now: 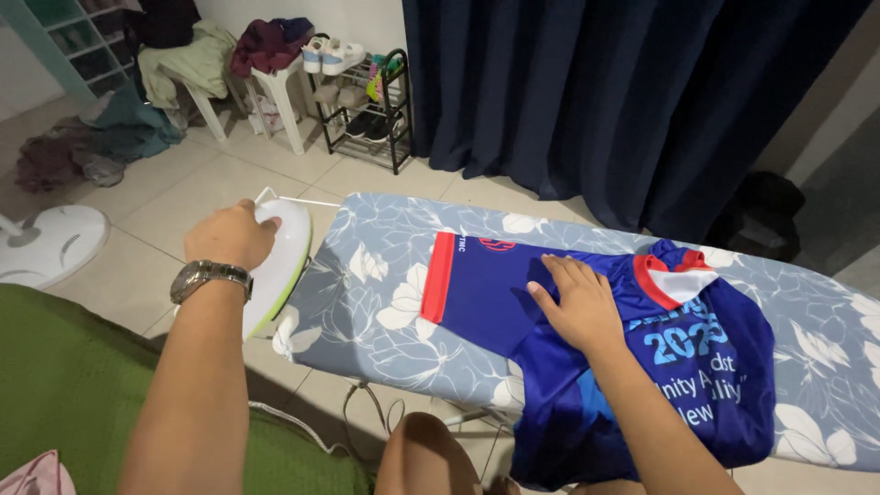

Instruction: The user is ironing a shirt and folding it.

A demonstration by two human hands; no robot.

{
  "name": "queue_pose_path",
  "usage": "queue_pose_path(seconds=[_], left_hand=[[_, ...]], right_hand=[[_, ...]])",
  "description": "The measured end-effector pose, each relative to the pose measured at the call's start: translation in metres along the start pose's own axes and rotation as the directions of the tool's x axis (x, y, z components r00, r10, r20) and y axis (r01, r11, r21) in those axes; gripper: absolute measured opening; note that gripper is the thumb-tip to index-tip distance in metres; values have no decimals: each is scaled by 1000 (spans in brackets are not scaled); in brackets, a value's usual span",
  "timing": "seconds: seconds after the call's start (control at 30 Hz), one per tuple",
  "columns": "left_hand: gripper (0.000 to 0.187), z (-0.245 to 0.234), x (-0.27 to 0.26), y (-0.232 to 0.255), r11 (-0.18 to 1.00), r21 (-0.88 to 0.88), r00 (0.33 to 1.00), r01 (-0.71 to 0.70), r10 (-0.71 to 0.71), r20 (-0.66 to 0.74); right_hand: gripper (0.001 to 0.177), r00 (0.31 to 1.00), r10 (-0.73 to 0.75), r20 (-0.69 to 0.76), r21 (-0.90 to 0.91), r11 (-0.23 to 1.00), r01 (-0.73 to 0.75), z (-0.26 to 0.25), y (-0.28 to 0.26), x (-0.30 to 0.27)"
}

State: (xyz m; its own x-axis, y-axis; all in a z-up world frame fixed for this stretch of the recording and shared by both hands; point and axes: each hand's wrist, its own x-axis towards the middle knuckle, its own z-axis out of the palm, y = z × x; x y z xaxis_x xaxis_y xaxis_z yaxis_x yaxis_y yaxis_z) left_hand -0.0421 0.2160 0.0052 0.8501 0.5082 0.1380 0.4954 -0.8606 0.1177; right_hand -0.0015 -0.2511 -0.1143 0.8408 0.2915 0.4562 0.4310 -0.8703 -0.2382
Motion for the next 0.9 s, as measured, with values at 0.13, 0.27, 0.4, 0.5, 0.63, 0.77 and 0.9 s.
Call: queue_pose_path(seconds=[0.13, 0.27, 0.4, 0.5, 0.63, 0.77, 0.9], left_hand=[[50, 15, 0, -3, 999, -23, 999, -25, 25, 22], [51, 23, 2, -5, 997, -73, 998, -40, 42, 36], [56, 23, 0, -2, 999, -50, 996, -9, 14, 90], [64, 22, -15, 9, 999, 33, 1000, -22, 22, 4], [69, 34, -42, 31, 977, 164, 958, -136, 172, -230], [55, 29, -106, 86, 942, 69, 885, -329, 333, -325], [43, 42, -174, 147, 876, -168, 892, -452, 447, -72]], right_hand=[[61, 1000, 10, 6, -34, 999, -9, 2, 2, 0], [61, 1000, 3, 5, -32, 999, -2, 1, 0, 1], [61, 1000, 5, 1, -45, 999, -5, 2, -1, 0], [60, 1000, -15, -16, -41, 999, 15, 4, 1, -1], [58, 999, -37, -32, -65, 997, 35, 9, 4, -2], [52, 997, -64, -53, -25, 998, 63, 14, 7, -3], [35, 979, -31, -201, 330, 939, 97, 17, 29, -3]])
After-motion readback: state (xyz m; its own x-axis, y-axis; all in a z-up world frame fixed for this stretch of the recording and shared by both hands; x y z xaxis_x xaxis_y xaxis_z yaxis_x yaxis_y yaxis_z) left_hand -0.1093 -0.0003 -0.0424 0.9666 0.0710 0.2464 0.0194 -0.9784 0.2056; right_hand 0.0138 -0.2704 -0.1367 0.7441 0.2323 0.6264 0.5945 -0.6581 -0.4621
